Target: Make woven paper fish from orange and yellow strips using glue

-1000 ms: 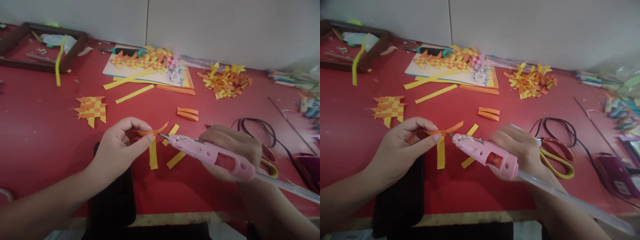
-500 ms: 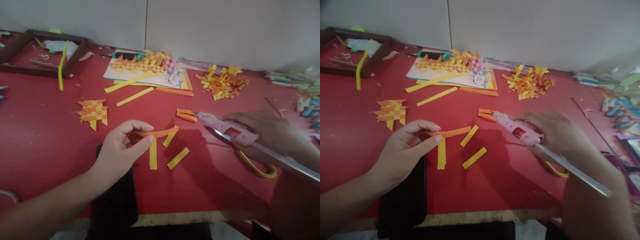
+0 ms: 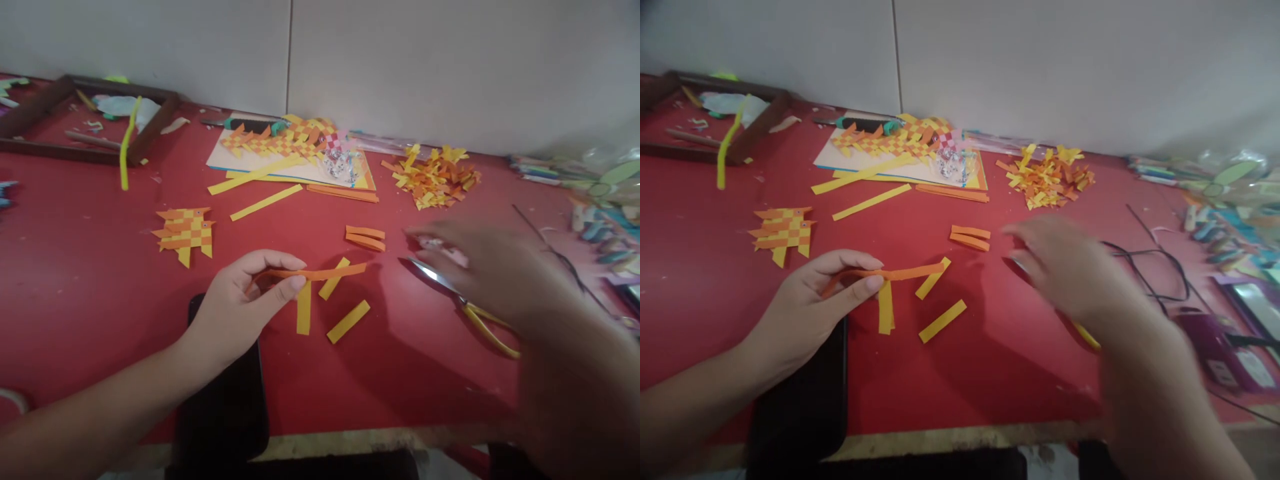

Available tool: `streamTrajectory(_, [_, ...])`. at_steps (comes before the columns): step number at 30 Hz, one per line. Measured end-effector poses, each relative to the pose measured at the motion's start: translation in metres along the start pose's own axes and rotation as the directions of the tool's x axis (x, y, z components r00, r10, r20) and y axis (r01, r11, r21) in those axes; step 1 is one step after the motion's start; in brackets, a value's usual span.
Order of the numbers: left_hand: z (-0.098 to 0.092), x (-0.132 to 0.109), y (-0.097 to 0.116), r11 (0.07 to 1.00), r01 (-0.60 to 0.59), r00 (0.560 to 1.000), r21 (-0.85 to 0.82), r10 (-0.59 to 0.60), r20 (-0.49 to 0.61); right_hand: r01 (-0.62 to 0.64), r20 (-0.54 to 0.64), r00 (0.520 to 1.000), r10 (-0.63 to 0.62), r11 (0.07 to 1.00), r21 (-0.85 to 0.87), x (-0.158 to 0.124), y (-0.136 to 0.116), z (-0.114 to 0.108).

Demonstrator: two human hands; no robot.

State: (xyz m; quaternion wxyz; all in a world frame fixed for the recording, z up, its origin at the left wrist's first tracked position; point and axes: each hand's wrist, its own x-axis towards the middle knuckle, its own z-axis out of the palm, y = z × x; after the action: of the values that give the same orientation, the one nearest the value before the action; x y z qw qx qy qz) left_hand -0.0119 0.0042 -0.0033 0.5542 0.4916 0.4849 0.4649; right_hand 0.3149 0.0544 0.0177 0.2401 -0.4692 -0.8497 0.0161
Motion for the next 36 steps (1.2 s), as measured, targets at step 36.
streamTrajectory(36, [0.002, -0.002, 0.002, 0.994, -0.029, 0.951, 0.102, -0.004, 0.309, -0.451, 0.49, 0.869, 0.07, 0.519, 0.726, 0.013, -0.089, 0.054])
